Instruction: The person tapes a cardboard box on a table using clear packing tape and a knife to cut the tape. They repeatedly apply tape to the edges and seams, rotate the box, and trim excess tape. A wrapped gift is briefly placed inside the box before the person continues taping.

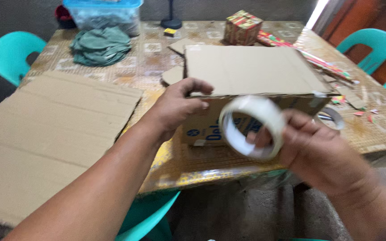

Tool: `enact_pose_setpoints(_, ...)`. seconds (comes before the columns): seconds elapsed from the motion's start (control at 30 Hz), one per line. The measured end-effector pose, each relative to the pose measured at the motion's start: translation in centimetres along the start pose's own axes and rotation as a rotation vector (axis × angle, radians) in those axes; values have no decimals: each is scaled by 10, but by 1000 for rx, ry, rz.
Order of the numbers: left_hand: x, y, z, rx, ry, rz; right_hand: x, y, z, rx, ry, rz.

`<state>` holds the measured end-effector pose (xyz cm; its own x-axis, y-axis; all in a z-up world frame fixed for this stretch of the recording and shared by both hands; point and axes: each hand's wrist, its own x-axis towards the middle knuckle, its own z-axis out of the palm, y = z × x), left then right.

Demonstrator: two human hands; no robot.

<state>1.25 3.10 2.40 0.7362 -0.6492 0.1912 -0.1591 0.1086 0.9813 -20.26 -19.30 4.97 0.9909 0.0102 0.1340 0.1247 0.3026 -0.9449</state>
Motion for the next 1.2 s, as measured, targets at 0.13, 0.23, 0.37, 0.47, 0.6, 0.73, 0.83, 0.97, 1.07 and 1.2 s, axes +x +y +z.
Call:
enact_pose_setpoints(0.13,-14,8,8,41,66,-92,14,-38,-1,50,-76,-208)
enact_pose_setpoints(0.23,-24,13,12,18,55,-63,28,-51,8,41,-73,-232)
enact_pose_setpoints(0.37,-26,17,14,62,92,-99,46,-55,21,11,-36,-230)
enact_pose_setpoints(0.47,-26,19,14,92,109,-79,58,-55,25,9,-75,-236)
enact_pose_setpoints(0.6,-30,21,21,474,284,55,74,-51,20,27,-44,-250)
enact_pose_setpoints(0.73,-33,19,34,1126,470,398,92,-37,8,153,-27,-221)
enact_pose_setpoints(0.83,-23,17,44,1366,309,513,102,-28,-1,218,-53,-173)
enact_pose_setpoints(0.97,-8,18,52,1360,204,353,112,-17,-12,278,-60,-139)
enact_pose_setpoints(1.07,-2,23,58,1384,240,421,114,-12,-19,299,-23,-119)
enact_pose_setpoints(1.2,6,33,71,982,370,395,117,-11,-23,313,-90,-111)
